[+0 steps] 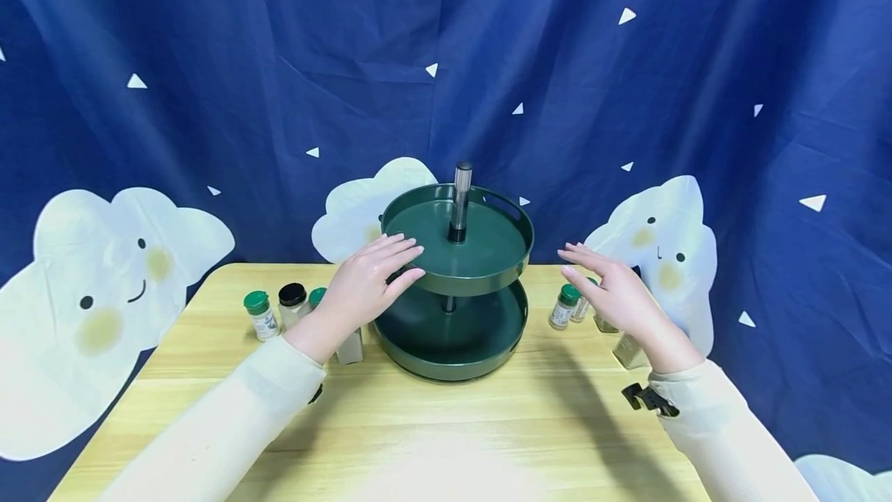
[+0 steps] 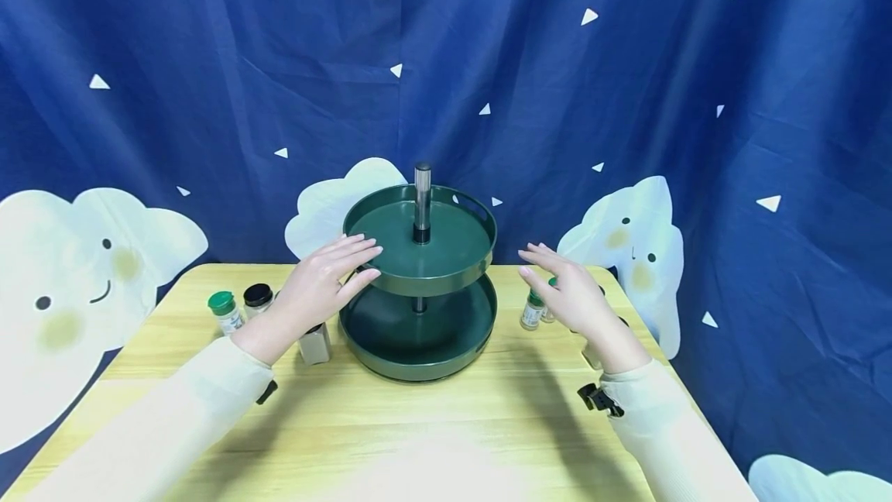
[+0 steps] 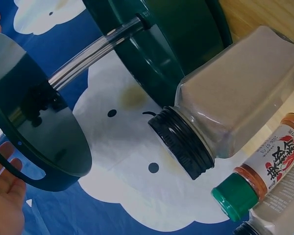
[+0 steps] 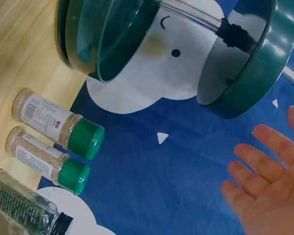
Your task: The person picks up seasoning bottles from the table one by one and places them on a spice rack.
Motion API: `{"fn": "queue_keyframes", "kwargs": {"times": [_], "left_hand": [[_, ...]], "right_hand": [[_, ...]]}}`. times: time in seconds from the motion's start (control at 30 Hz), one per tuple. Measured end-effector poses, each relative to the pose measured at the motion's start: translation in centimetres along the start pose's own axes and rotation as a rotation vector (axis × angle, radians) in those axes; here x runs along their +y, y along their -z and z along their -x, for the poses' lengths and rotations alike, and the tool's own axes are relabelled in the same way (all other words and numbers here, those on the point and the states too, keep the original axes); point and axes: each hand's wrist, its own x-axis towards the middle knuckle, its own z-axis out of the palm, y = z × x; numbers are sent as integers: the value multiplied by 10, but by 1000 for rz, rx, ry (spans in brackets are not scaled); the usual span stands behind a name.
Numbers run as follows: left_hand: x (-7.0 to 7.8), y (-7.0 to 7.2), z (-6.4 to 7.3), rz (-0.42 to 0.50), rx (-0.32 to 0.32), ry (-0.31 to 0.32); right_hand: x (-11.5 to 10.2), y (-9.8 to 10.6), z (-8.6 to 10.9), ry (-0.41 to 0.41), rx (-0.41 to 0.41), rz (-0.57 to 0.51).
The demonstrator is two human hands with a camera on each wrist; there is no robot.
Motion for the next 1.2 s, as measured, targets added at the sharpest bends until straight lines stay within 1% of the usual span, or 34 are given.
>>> {"fn": "queue_keyframes", "kwargs": {"times": [0.37, 0.6, 0.87, 1.0, 1.2], "left_hand": [[1, 0, 0, -4, 1, 5], [0, 0, 1, -10, 8, -9], [0, -1, 0, -6, 1, -4], [0, -1, 0, -9, -10, 7], [0, -1, 1, -9, -13, 8]], "right_hand": [[14, -3, 4, -19, 5, -11], [23, -8, 7, 2, 34, -18], [31, -10, 11, 7, 51, -14], [32, -9, 13, -3, 42, -9], [36, -5, 17, -54, -16, 3]]}}
